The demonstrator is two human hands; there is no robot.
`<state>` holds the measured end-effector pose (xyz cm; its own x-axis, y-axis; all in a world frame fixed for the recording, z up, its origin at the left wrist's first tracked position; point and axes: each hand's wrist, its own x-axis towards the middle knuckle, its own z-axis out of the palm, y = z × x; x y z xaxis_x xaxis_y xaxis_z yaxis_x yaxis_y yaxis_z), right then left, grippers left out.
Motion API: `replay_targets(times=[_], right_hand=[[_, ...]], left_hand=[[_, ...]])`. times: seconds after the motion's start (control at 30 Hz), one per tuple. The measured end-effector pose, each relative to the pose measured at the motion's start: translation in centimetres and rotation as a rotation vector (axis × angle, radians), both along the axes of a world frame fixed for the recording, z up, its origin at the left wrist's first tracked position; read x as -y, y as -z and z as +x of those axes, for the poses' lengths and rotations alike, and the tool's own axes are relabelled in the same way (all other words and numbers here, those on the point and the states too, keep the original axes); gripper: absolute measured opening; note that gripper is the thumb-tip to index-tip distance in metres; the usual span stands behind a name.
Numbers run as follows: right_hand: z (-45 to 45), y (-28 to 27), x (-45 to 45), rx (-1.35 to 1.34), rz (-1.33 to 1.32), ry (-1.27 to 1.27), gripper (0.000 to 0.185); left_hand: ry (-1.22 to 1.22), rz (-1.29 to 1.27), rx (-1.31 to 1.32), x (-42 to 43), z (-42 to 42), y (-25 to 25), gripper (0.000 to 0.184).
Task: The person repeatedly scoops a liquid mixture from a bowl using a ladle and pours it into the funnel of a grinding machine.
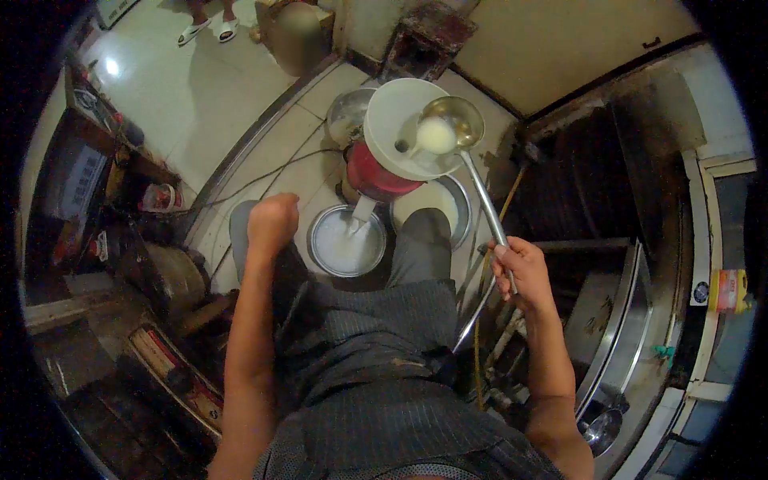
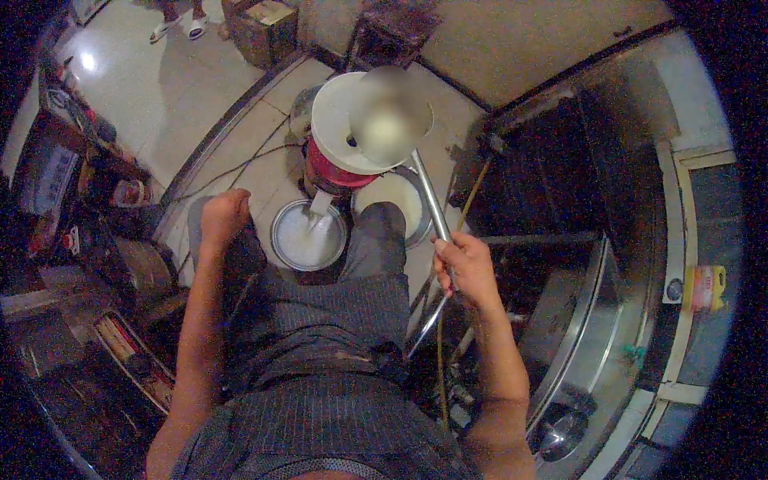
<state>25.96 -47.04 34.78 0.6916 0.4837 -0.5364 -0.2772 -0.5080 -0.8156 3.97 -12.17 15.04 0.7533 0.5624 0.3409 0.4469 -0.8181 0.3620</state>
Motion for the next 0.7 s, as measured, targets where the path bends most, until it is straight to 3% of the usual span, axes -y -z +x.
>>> replay_targets(times=[0.7], right_hand=[[0.1, 2.4, 1.1, 0.154, -0.103, -0.046, 0.020]], left_hand=[[0.026, -0.019, 0.049, 0.2, -0.1, -0.1, 0.012]])
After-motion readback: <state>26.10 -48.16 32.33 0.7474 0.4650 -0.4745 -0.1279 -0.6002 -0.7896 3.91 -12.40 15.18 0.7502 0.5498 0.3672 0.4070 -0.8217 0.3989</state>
